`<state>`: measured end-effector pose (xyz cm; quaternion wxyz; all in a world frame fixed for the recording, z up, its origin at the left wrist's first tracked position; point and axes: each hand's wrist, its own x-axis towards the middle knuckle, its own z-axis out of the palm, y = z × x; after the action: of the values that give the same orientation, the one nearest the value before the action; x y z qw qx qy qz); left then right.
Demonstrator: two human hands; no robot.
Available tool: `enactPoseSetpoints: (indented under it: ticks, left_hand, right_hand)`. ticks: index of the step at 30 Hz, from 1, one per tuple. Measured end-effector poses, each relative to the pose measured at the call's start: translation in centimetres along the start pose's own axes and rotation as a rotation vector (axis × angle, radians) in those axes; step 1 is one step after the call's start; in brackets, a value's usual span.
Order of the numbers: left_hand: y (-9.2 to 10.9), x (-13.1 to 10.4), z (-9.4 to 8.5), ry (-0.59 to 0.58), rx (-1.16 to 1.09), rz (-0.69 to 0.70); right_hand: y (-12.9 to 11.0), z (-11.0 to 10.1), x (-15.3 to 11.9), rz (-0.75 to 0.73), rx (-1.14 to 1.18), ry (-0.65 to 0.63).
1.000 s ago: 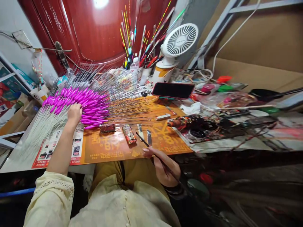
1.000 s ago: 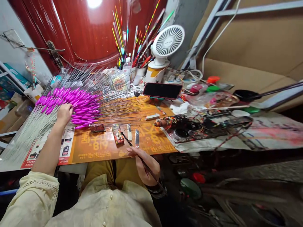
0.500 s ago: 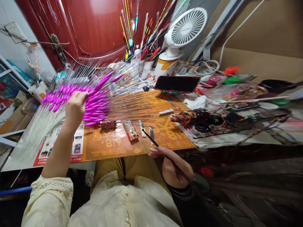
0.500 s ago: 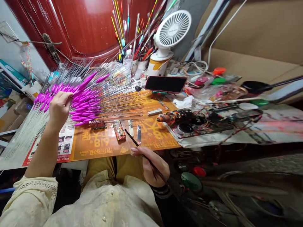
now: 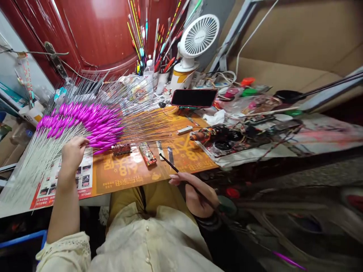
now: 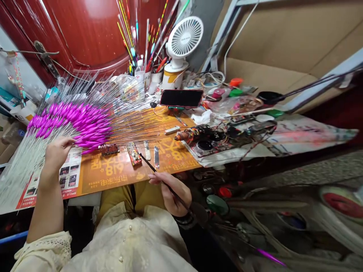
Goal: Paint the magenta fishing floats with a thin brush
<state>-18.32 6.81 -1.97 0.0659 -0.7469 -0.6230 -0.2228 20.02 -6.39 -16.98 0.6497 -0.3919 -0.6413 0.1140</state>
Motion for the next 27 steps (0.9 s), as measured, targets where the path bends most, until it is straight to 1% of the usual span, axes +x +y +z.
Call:
enactPoseSetpoints:
  ticks: [2, 3, 5, 8, 11, 15, 17, 19, 22, 24, 27]
  left_hand:
    - [-2.1, -0.3, 2.0, 0.002, 0.058, -0.109]
    - [-2.7, -0.5, 2.9, 0.021, 0.077, -0.119]
    - [-3.0, -0.8, 4.1, 0.091, 0.094, -0.067]
    - [-2.6, -1.1, 5.1, 0.194, 0.109, 0.065]
    - [-2.3, -1.2, 5.5, 0.234, 0.118, 0.135]
    - [-2.5, -1.4, 5.6, 0.291, 0.134, 0.147]
    - [-2.6, -1.4, 5.7, 0.288, 0.149, 0.148]
    - [-2.5, -1.3, 5.8, 0.261, 0.156, 0.155]
    - [-2.6, -1.2, 5.9, 0.268, 0.165, 0.144]
    - [-2.6, -1.1, 5.8, 0.306, 0.163, 0.138]
    - [-2.2, -1.0, 5.2, 0.407, 0.123, 0.144]
  right_hand:
    - [-0.1, 0.2, 0.4, -0.003, 0.06, 0.006]
    - [-0.1, 0.3, 0.5, -0.003, 0.081, 0.01]
    - [0.0, 0.5, 0.7, -0.005, 0.093, 0.011]
    - [0.2, 0.7, 0.8, -0.008, 0.101, -0.003]
    - [0.4, 0.7, 0.9, -0.008, 0.091, 0.0]
    - [0.4, 0.3, 1.1, -0.013, 0.093, 0.017]
    - [0.3, 0.2, 1.2, -0.015, 0.096, 0.021]
    - [0.2, 0.1, 1.2, -0.024, 0.095, 0.021]
    - [0.1, -0.1, 1.2, -0.036, 0.087, 0.025]
    - [0.1, -0.4, 1.2, -0.042, 0.077, 0.026]
    - [-0.1, -0.9, 1.2, -0.054, 0.059, 0.016]
